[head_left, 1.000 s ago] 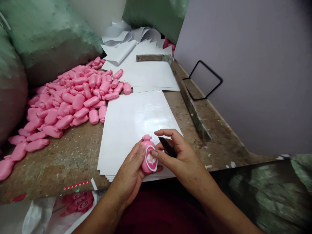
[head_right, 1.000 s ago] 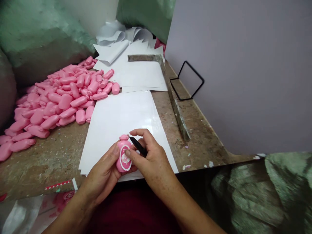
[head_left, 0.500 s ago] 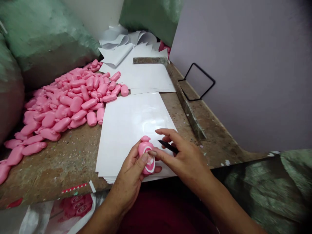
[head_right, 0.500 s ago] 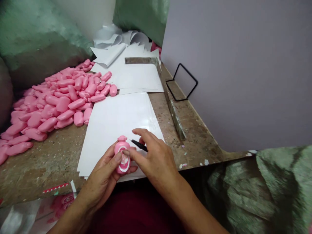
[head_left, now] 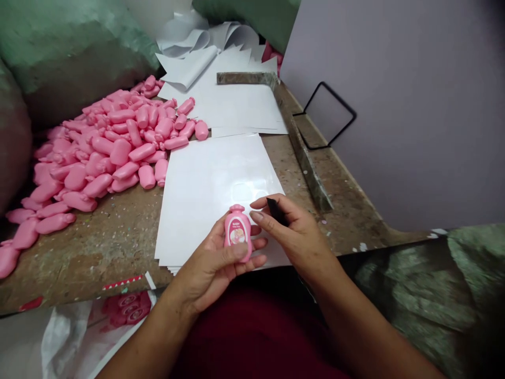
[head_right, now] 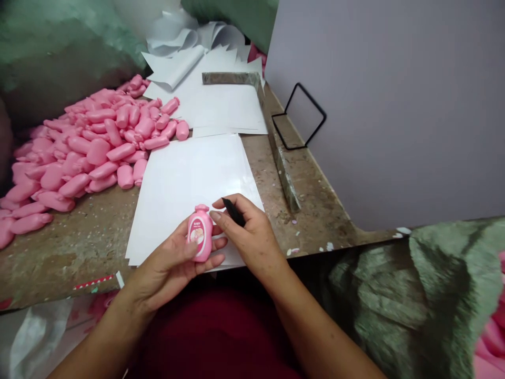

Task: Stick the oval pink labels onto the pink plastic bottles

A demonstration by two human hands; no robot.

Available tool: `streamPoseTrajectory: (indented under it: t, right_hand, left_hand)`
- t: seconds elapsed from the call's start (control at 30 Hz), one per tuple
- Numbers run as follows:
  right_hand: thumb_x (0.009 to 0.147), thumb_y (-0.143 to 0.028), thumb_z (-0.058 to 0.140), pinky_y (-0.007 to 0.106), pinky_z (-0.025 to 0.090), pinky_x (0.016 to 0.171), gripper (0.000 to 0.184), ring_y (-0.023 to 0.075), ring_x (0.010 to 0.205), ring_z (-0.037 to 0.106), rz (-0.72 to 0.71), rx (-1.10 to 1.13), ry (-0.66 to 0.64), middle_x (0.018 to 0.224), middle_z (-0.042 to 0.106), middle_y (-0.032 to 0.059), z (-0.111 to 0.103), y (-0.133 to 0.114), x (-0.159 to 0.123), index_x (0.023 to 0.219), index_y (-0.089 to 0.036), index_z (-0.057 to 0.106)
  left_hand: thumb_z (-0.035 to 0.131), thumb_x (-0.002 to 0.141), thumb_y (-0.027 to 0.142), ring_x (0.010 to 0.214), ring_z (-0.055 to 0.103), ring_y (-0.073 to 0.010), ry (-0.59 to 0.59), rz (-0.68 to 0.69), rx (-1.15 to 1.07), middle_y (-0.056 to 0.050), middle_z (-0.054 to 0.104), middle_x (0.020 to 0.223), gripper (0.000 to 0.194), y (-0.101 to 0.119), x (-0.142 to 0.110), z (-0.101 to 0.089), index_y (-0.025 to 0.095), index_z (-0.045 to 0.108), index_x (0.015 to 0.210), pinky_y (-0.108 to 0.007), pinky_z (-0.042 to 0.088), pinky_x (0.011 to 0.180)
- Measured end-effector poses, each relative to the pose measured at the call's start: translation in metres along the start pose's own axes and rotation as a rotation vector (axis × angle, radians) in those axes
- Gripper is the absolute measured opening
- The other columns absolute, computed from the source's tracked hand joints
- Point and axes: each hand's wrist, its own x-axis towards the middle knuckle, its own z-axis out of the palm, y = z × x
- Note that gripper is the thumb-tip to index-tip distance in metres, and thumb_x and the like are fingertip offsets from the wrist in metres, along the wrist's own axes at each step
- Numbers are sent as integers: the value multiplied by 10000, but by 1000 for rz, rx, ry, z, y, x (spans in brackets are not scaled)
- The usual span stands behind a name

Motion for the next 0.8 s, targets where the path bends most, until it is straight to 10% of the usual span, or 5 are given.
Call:
streamPoseTrajectory:
  t: [0.13, 0.37, 0.6, 0.8]
  right_hand:
    - [848, -352, 685, 249, 473, 713, 149, 137, 770, 613, -21, -68, 20, 818, 661, -24, -3, -1, -7, 913, -219, 669]
    - [854, -345, 678, 275, 498, 695, 161, 156, 744, 649, -70, -186, -84, 853, 703, -14, 10, -7, -19, 970, -234, 665]
    - [799, -246, 704, 371, 471, 734, 307, 245, 857, 696, -331, -655, -40, 1017, 760, 37, 25, -5, -21, 1105, -239, 679]
    - [845, -429, 648, 330, 536, 639, 239, 210, 721, 684, -182, -429, -81, 870, 735, 24, 18, -3, -20, 1014, -268, 699]
  left_hand:
    - [613, 930, 439, 998, 695, -223, 11, 15, -106, -100, 673, 1174, 420, 1, 2, -2, 229, 556, 1289, -379, 585, 864]
    - [420, 1014, 432, 957, 689, -200, 26, 75, -169, -107, 672, 1129, 376, 3, -1, -2, 199, 553, 1278, -366, 574, 866]
    - [500, 1001, 306, 840, 655, -101, 53, 127, -253, -48, 656, 1047, 273, -5, -1, -3, 195, 577, 1239, -198, 535, 739]
    - [732, 835, 318, 805, 674, -138, 30, 130, 100, -52, 695, 1006, 407, 13, -22, -30, 222, 597, 1207, -226, 530, 695]
